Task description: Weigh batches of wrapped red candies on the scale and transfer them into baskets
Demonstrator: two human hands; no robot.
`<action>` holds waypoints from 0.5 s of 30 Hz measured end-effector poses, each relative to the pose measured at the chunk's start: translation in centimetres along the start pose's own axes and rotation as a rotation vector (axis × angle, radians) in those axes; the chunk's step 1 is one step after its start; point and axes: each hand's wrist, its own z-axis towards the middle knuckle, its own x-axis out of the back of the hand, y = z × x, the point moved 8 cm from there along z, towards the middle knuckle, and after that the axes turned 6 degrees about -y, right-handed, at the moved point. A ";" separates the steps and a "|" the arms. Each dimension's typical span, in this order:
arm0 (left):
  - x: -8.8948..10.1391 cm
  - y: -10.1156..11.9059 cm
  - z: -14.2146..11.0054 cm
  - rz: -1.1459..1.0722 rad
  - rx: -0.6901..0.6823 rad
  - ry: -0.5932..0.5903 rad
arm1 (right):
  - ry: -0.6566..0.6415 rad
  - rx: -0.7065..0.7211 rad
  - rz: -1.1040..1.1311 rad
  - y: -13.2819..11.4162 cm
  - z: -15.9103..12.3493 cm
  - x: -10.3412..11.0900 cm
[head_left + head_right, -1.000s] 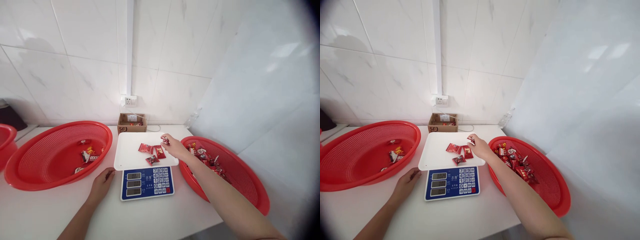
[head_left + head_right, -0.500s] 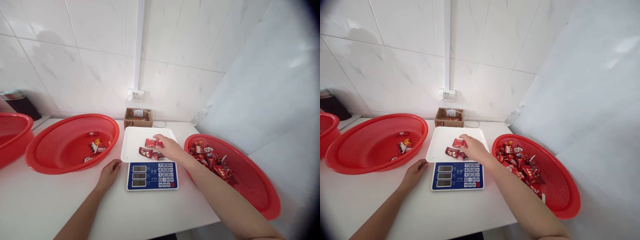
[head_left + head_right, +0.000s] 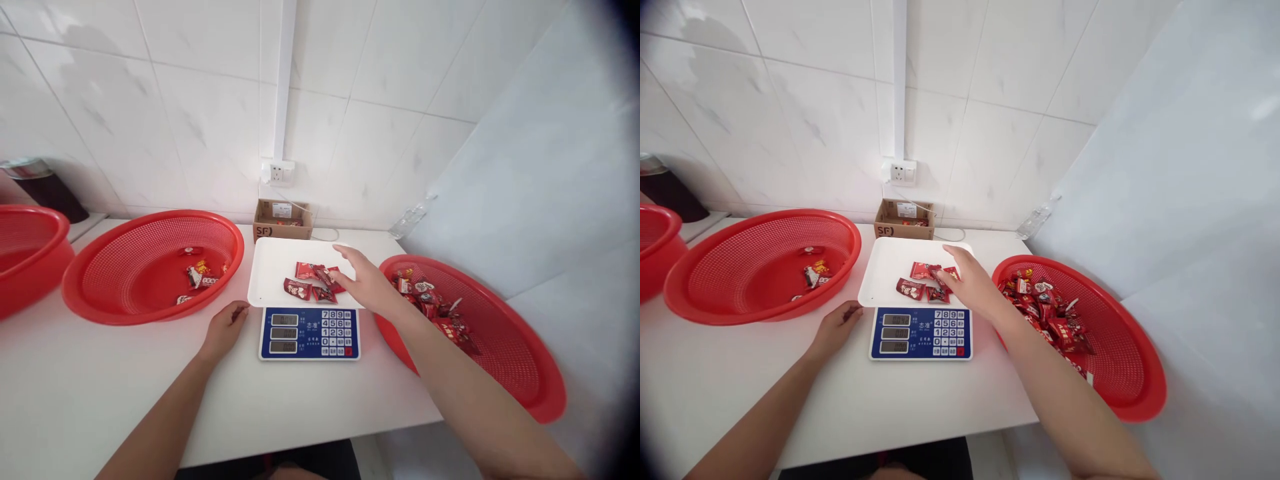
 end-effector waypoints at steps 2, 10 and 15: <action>0.0 0.1 0.0 -0.004 0.001 -0.004 | 0.010 -0.042 -0.037 0.5 -2.1 1.3; -0.1 0.2 0.1 0.005 0.020 -0.030 | 0.056 -0.538 0.044 8.4 -14.1 4.0; -0.1 0.3 0.1 0.030 0.031 -0.037 | -0.012 -0.674 0.033 11.1 -17.9 2.7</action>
